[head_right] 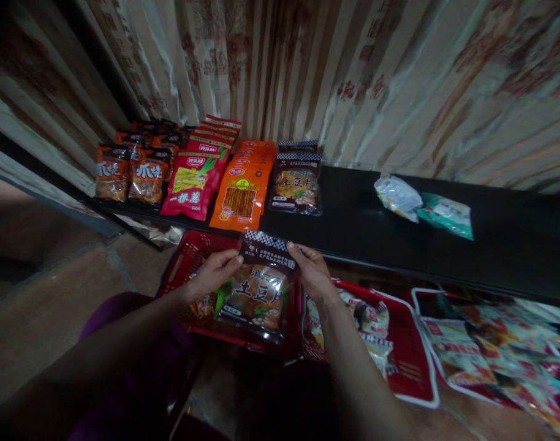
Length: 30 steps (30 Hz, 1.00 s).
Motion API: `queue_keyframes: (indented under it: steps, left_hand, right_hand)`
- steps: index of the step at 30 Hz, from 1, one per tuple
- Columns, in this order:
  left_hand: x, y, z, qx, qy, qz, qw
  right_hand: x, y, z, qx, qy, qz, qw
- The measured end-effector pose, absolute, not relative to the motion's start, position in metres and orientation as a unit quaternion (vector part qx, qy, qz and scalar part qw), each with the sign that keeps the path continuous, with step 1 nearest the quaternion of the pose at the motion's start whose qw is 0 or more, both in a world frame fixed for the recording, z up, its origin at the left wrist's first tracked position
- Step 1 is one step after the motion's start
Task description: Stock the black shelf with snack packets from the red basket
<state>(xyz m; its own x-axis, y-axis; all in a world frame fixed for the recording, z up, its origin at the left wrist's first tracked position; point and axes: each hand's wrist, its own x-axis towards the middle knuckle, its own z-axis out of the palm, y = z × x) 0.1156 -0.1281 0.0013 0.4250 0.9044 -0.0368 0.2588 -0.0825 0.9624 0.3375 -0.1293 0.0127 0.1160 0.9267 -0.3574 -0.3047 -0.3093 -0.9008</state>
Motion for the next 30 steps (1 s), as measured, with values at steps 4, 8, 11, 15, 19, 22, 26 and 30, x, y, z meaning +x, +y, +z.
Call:
queue_keyframes:
  steps: [4, 8, 11, 15, 19, 22, 26, 30]
  left_hand:
    - [0.118, -0.129, 0.006, 0.649, 0.444, 0.316, 0.531]
    - [0.120, -0.129, 0.009, 0.625, 0.441, 0.323, 0.557]
    - [0.122, -0.130, 0.010, 0.609, 0.448, 0.329, 0.566]
    - [0.124, -0.130, 0.010, 0.595, 0.455, 0.342, 0.568]
    - [0.126, -0.130, 0.009, 0.589, 0.460, 0.345, 0.568]
    - [0.127, -0.130, 0.009, 0.588, 0.467, 0.358, 0.555]
    - [0.128, -0.130, 0.010, 0.592, 0.481, 0.368, 0.532]
    - [0.129, -0.129, 0.010, 0.582, 0.497, 0.385, 0.516]
  right_hand:
    - [0.336, -0.129, 0.014, -0.544, -0.284, 0.607, 0.504]
    - [0.332, -0.130, 0.019, -0.552, -0.295, 0.602, 0.496]
    - [0.331, -0.130, 0.021, -0.553, -0.292, 0.601, 0.498]
    - [0.331, -0.130, 0.020, -0.552, -0.284, 0.605, 0.499]
    - [0.334, -0.130, 0.014, -0.548, -0.294, 0.599, 0.505]
    - [0.335, -0.130, 0.012, -0.541, -0.302, 0.599, 0.508]
    - [0.334, -0.132, 0.017, -0.529, -0.307, 0.615, 0.497]
    - [0.332, -0.134, 0.025, -0.530, -0.325, 0.603, 0.499]
